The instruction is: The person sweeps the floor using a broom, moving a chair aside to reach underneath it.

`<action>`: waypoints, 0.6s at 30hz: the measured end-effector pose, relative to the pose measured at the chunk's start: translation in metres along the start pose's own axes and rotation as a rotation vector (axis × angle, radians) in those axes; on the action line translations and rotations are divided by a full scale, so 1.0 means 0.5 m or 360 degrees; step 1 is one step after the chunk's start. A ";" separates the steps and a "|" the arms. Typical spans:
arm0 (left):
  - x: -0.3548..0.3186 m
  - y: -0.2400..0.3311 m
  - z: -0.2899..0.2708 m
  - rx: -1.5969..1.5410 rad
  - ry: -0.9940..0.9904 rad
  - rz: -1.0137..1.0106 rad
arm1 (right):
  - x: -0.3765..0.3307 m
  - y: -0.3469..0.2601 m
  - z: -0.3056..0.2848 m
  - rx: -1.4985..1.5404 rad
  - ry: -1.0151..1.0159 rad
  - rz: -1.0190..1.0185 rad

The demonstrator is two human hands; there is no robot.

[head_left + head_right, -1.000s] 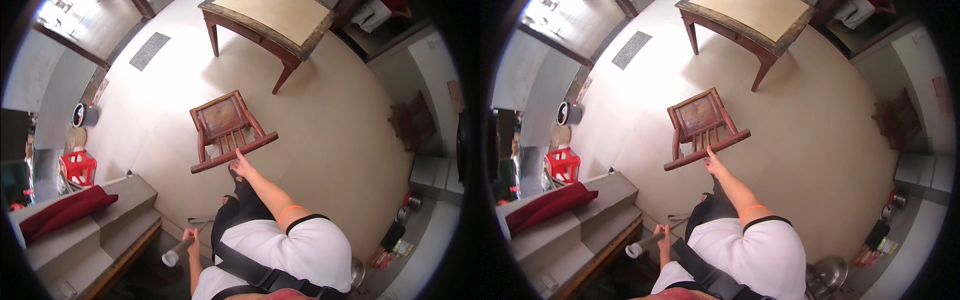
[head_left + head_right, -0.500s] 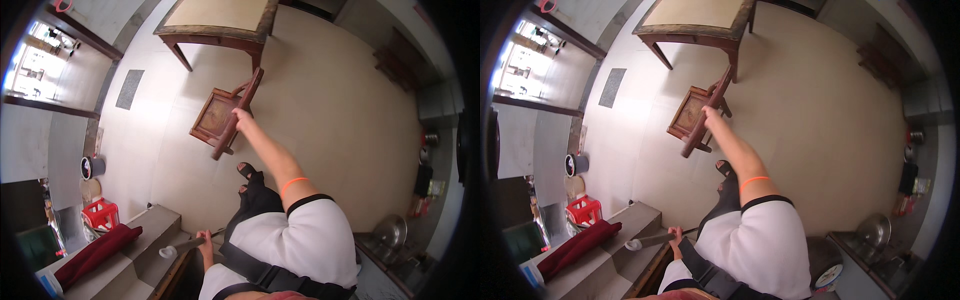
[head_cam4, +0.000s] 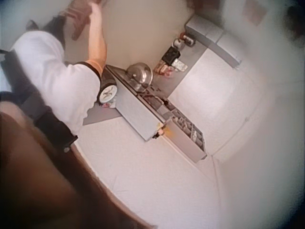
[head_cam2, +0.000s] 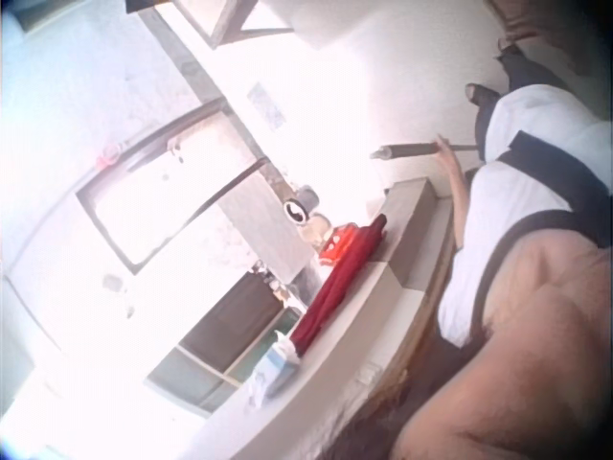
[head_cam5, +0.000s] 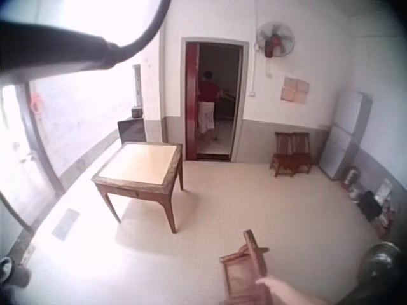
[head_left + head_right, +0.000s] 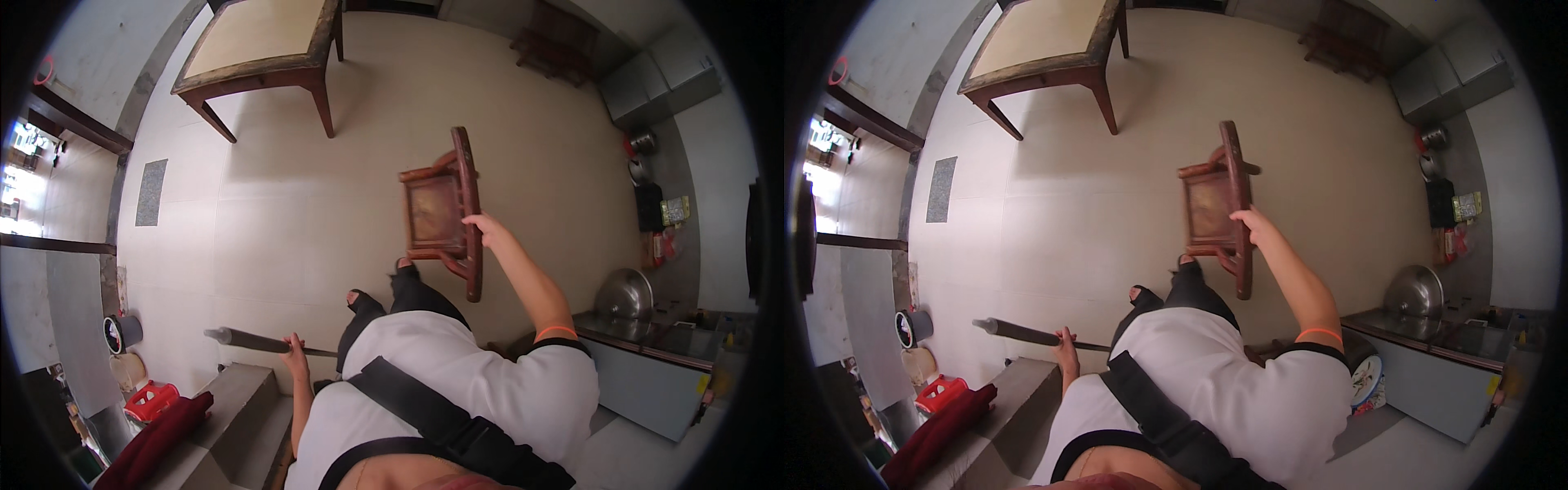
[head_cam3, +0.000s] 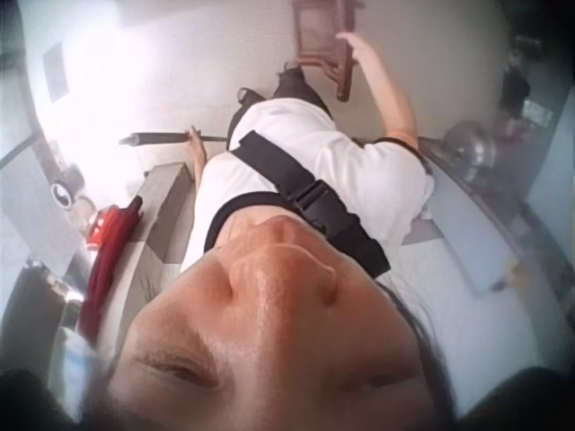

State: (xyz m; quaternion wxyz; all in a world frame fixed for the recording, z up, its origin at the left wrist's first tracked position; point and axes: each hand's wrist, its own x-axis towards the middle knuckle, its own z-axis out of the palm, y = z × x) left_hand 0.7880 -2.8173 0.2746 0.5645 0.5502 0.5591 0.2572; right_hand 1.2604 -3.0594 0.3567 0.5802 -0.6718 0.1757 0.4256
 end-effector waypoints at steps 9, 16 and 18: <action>-0.038 0.023 0.244 0.0669 -0.0188 -0.0177 | 0.013 0.200 -0.486 -0.0138 0.0176 0.0087; -0.127 0.063 0.484 0.1132 -0.0658 -0.0009 | -0.120 0.285 -0.652 -0.0307 0.0529 0.0332; -0.106 0.020 0.519 0.1208 -0.0709 0.0070 | -0.158 0.338 -0.677 -0.0348 0.0445 0.0195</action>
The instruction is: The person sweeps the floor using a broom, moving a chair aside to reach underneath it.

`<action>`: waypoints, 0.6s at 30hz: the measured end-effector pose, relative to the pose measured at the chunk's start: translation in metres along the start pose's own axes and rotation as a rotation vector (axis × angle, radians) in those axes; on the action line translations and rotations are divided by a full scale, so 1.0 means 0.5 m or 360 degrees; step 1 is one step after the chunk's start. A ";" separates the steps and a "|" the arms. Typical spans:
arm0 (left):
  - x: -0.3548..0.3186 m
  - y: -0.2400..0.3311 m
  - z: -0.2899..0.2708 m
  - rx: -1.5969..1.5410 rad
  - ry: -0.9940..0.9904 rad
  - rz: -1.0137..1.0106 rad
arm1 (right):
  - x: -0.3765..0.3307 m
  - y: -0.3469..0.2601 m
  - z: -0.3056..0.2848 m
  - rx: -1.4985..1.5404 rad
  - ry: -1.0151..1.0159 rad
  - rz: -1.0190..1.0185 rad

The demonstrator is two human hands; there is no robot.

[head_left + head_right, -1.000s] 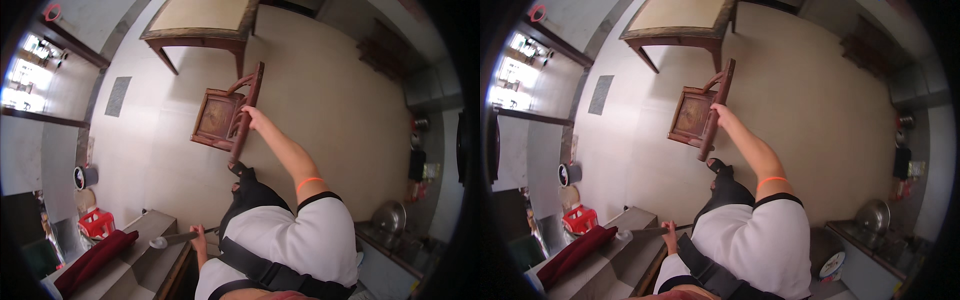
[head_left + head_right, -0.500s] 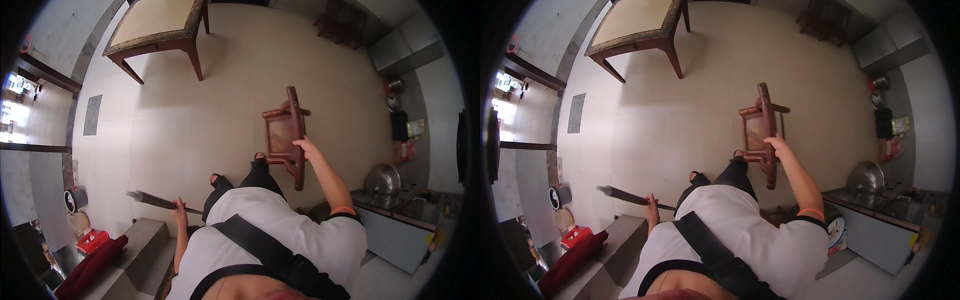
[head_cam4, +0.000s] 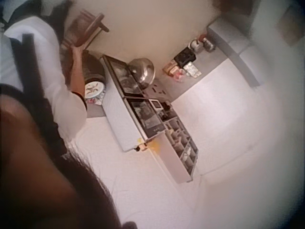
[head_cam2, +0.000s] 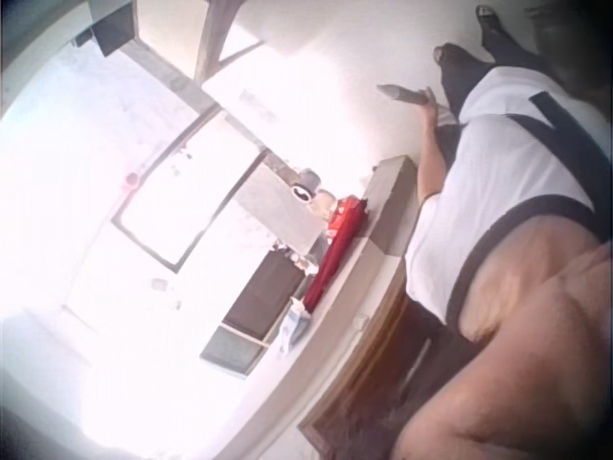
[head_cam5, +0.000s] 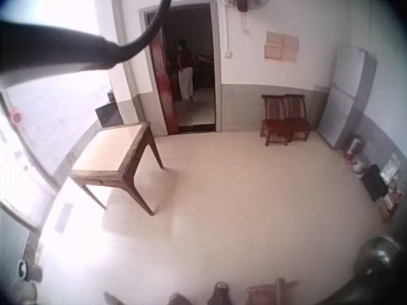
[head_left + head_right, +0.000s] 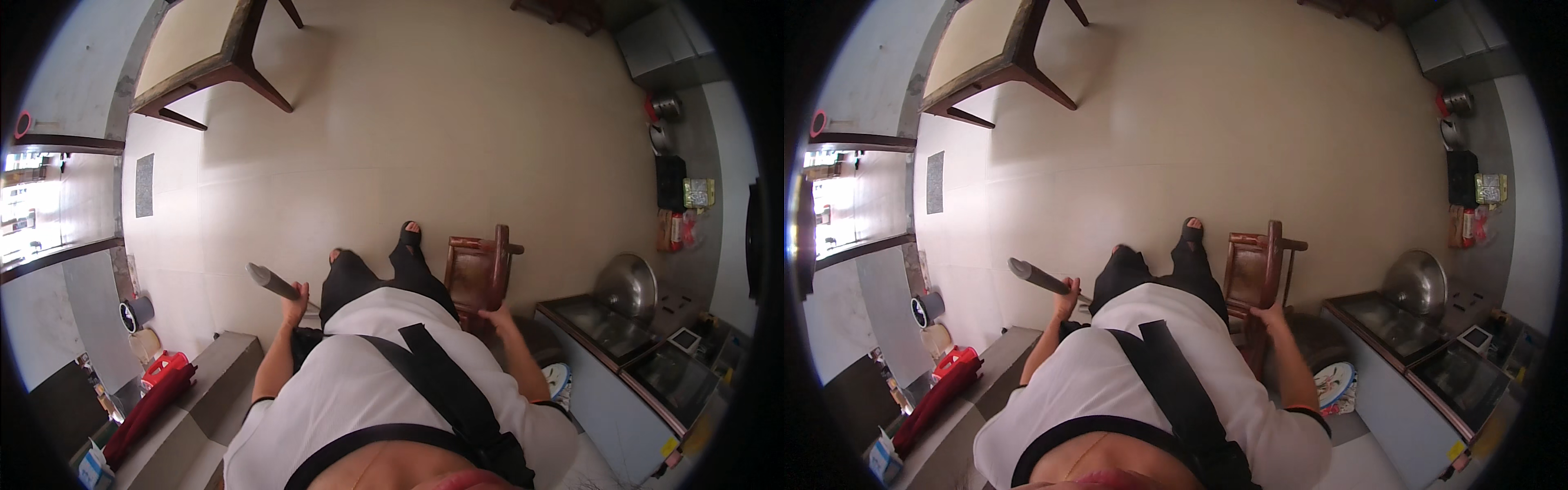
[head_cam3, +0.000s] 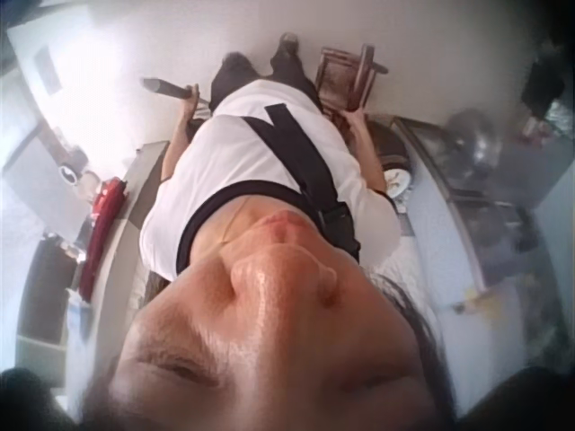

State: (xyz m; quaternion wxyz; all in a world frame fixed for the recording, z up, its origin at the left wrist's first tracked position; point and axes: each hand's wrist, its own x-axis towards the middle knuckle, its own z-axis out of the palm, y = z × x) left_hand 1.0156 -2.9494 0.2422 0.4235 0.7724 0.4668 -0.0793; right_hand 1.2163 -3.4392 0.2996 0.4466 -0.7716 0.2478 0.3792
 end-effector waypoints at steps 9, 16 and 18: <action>0.105 0.163 0.096 -0.0259 -0.0150 -0.0156 | 0.026 0.014 -0.046 0.0597 0.0069 -0.0310; 0.229 0.143 0.208 -0.0048 -0.0323 -0.0162 | 0.101 -0.230 -0.197 0.0375 0.0343 0.0364; 0.252 0.189 0.223 0.0070 -0.0360 -0.0191 | 0.153 -0.301 -0.226 0.0352 0.0301 0.0226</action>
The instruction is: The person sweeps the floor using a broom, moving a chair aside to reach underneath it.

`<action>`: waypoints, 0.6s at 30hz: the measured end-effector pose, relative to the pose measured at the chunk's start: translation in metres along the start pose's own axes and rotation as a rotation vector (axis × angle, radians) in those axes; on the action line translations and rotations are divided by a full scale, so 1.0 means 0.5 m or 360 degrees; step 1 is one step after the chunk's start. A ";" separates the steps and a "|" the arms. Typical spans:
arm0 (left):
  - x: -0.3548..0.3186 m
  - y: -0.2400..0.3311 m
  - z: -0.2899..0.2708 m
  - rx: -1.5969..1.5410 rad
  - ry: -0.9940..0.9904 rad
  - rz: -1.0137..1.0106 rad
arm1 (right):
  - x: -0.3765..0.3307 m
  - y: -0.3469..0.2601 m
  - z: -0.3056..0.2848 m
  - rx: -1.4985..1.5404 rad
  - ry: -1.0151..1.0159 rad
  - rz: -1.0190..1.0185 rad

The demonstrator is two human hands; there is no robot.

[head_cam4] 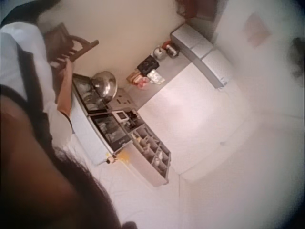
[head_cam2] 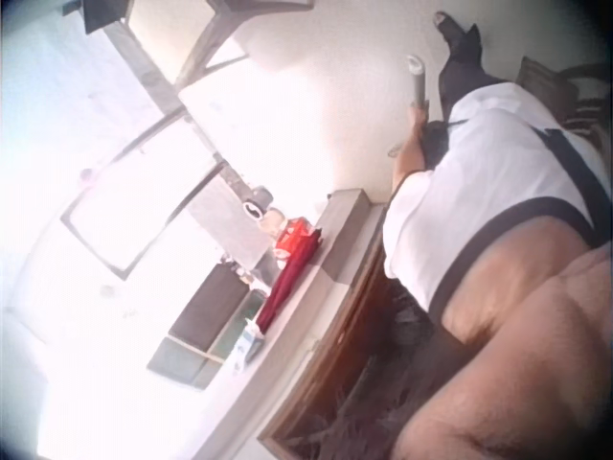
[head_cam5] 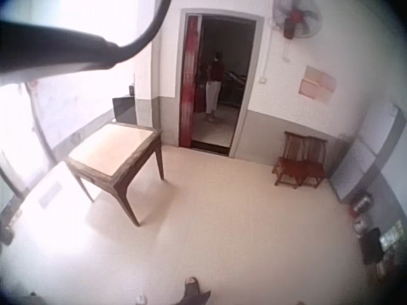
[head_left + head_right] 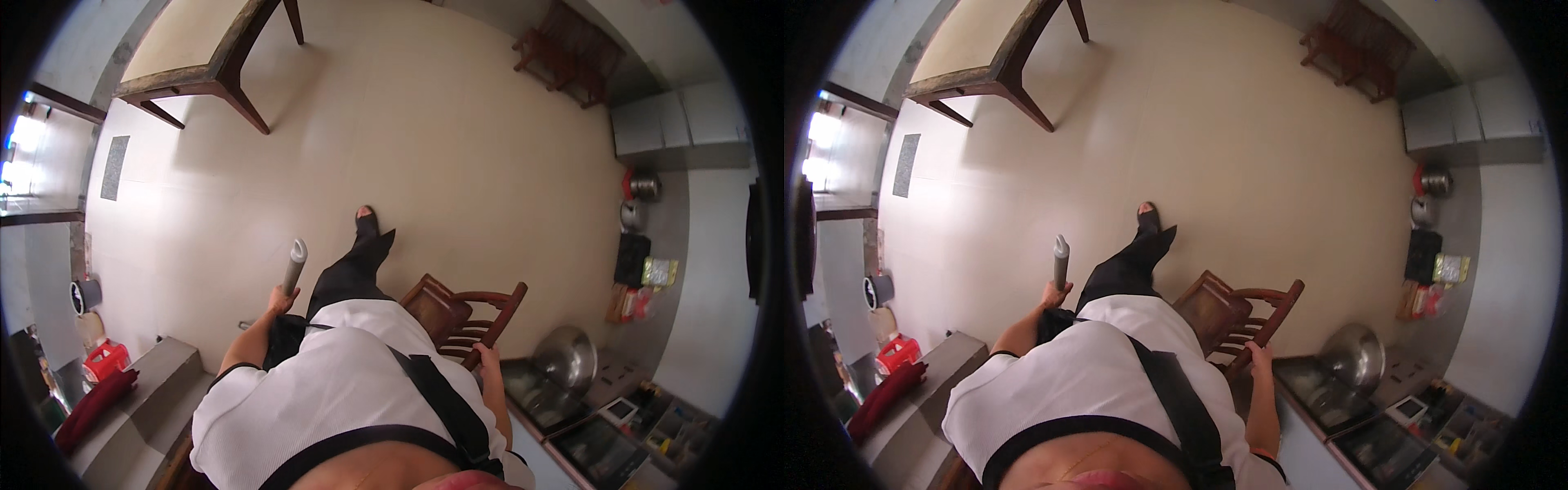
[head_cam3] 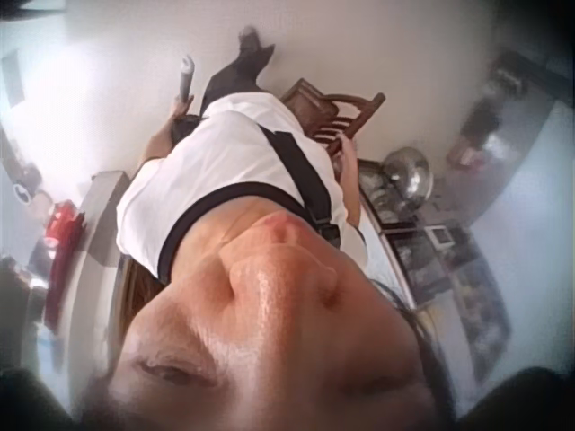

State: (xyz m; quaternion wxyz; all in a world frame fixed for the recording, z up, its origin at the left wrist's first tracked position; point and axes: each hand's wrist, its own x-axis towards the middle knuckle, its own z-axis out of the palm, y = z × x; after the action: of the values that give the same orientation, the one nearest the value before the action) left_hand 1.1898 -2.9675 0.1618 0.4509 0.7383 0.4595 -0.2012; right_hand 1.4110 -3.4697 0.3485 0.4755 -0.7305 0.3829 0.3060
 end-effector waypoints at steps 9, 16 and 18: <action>0.006 0.093 -0.008 -0.0343 -0.0042 -0.0318 | 0.132 -0.435 0.113 -0.0024 -0.0101 -0.0232; 0.041 0.076 0.069 -0.0343 0.0170 -0.0475 | 0.229 -0.748 0.292 -0.0160 -0.0199 -0.0531; 0.081 -0.031 0.164 -0.0614 0.0202 -0.0256 | 0.264 -0.869 0.380 -0.0112 -0.0321 -0.0625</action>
State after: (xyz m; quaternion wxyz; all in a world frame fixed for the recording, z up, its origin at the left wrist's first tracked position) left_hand 1.2063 -3.0142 0.0835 0.5365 0.6105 0.5743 -0.0979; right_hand 1.8334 -3.2180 0.3729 0.5361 -0.7729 0.1729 0.2922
